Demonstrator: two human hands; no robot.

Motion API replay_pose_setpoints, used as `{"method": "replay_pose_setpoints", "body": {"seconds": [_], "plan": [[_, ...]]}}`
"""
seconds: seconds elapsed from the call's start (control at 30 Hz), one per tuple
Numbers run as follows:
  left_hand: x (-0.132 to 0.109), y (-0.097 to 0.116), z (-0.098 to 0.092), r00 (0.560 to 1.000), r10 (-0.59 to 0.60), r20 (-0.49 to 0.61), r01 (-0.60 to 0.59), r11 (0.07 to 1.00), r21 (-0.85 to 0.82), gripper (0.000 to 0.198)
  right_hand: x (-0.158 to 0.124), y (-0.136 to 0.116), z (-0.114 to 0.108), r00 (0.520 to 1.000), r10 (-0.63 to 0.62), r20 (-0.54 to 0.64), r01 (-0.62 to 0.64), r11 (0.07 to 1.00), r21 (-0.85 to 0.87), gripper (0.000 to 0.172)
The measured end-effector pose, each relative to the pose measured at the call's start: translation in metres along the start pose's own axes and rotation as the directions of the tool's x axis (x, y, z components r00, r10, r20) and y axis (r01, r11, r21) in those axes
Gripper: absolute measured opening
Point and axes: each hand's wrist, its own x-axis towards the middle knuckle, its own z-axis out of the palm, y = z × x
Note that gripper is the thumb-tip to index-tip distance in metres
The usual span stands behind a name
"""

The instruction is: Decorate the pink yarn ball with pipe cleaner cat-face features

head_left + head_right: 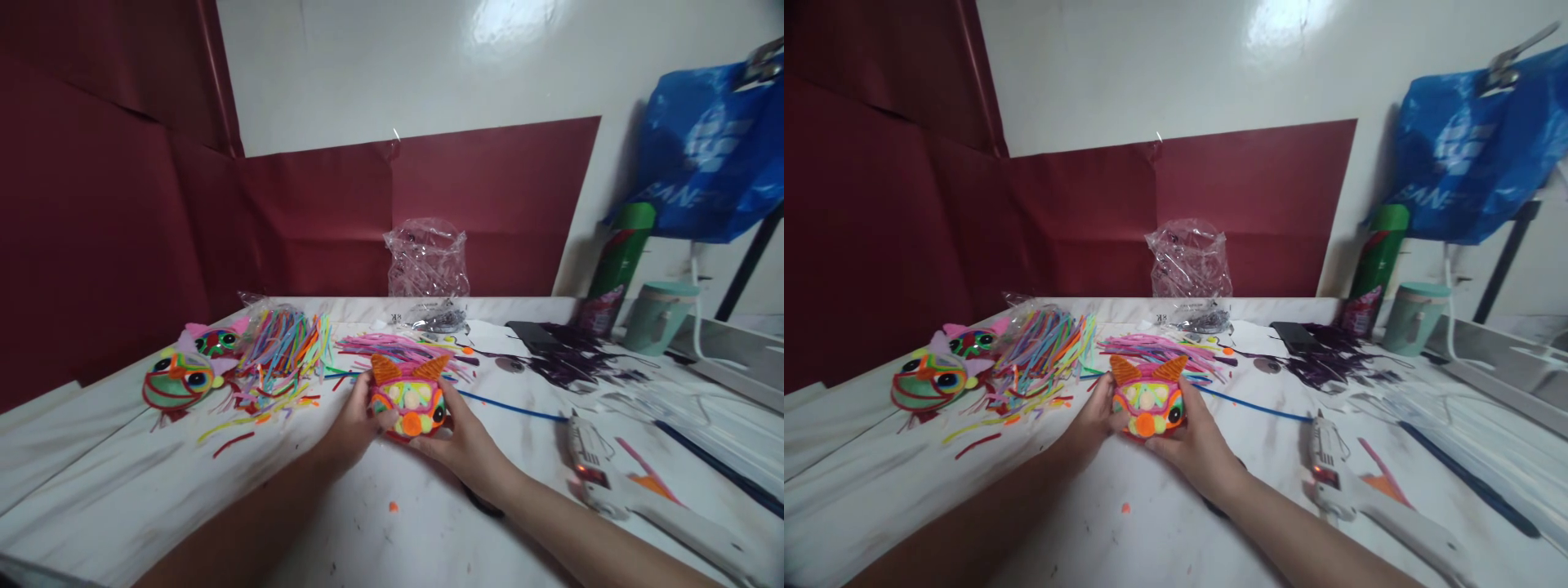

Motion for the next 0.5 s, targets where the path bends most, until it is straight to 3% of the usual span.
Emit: {"method": "replay_pose_setpoints", "body": {"seconds": [0.13, 0.23, 0.5], "plan": [[-0.002, -0.002, 0.002, 0.996, -0.065, -0.06, 0.063, 0.997, -0.043, 0.062, -0.001, 0.006, -0.002, 0.972, -0.229, 0.046, 0.233, 0.943, -0.238, 0.08], [-0.005, 0.0, 0.004, 0.992, -0.101, -0.078, 0.099, 0.995, -0.031, 0.067, -0.002, 0.011, -0.002, 0.947, -0.313, 0.075, 0.32, 0.894, -0.315, 0.078], [-0.005, 0.002, 0.005, 0.992, -0.068, -0.11, 0.073, 0.997, 0.035, 0.067, -0.002, 0.011, 0.001, 0.948, -0.307, 0.082, 0.316, 0.885, -0.342, 0.077]]}}
